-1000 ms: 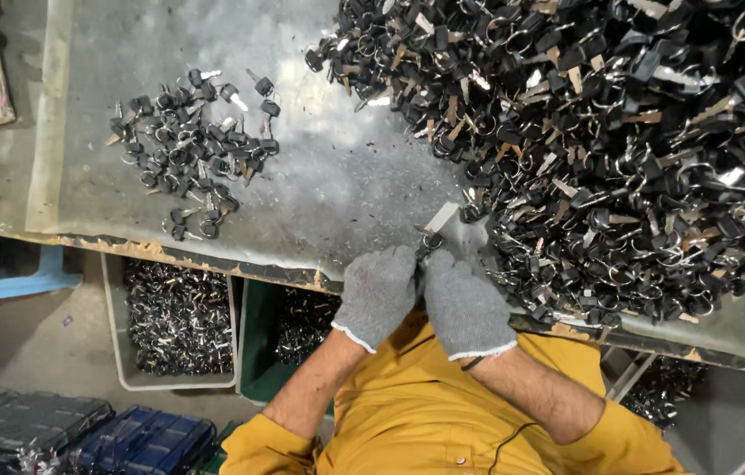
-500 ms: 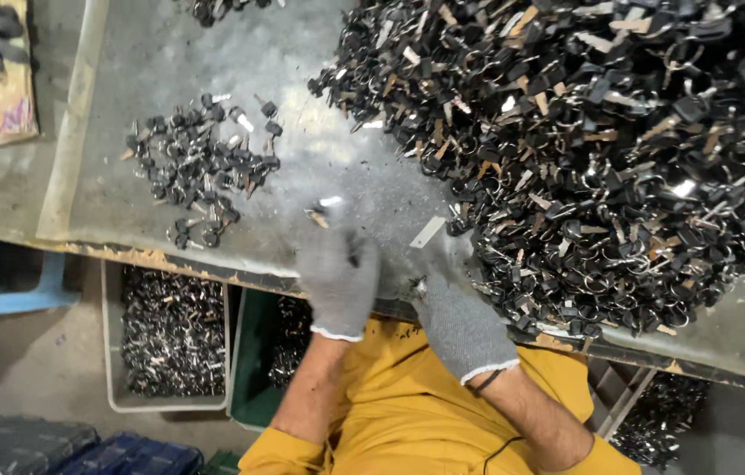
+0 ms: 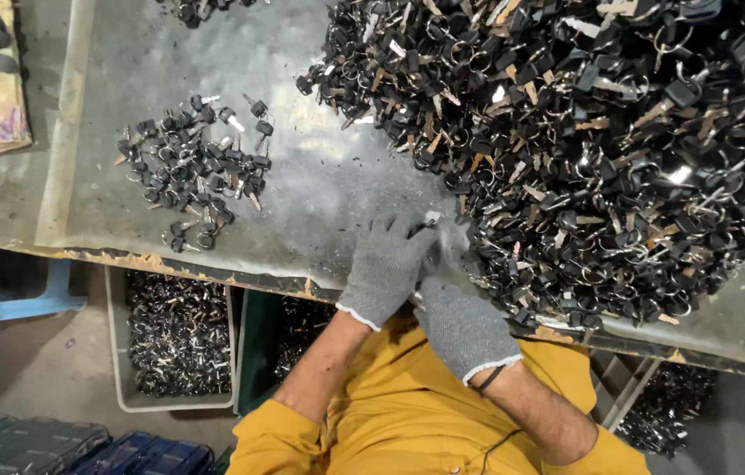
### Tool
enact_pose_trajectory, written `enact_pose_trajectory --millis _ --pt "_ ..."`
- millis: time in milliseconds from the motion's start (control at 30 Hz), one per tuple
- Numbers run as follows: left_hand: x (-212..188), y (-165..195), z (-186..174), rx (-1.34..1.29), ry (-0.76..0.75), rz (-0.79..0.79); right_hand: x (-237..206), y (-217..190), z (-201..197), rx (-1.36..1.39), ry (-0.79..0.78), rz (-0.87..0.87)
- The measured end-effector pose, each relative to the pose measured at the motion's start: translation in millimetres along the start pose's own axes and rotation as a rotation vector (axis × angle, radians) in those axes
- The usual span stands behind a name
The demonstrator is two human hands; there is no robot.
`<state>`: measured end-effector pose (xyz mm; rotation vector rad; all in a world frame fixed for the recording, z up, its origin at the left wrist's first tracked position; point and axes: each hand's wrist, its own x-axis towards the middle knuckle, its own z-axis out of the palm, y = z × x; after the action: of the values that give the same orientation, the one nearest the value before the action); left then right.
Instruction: The person, wearing gloves, picks keys one at a time from a large pile of keys on the worktable and places them into a smaller pile on the left side of the table, occasionally dropping keys into a bin below the table edge. The person repeats this sorting motion throughout the episode.
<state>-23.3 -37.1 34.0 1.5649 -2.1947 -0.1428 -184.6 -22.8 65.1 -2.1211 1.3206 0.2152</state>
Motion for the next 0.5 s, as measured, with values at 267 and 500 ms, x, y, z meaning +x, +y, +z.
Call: enact_pose_trajectory --millis 267,500 --pt "-5.8 -6.7 -13.8 -0.160 0.043 -0.157 1.3 5.5 -1.2 0.152 0.232 -0.163" --pt "-16.1 -8.1 -18.1 -0.406 0.010 -0.518 8.9 4.1 -4.9 0.121 0.016 0.124"
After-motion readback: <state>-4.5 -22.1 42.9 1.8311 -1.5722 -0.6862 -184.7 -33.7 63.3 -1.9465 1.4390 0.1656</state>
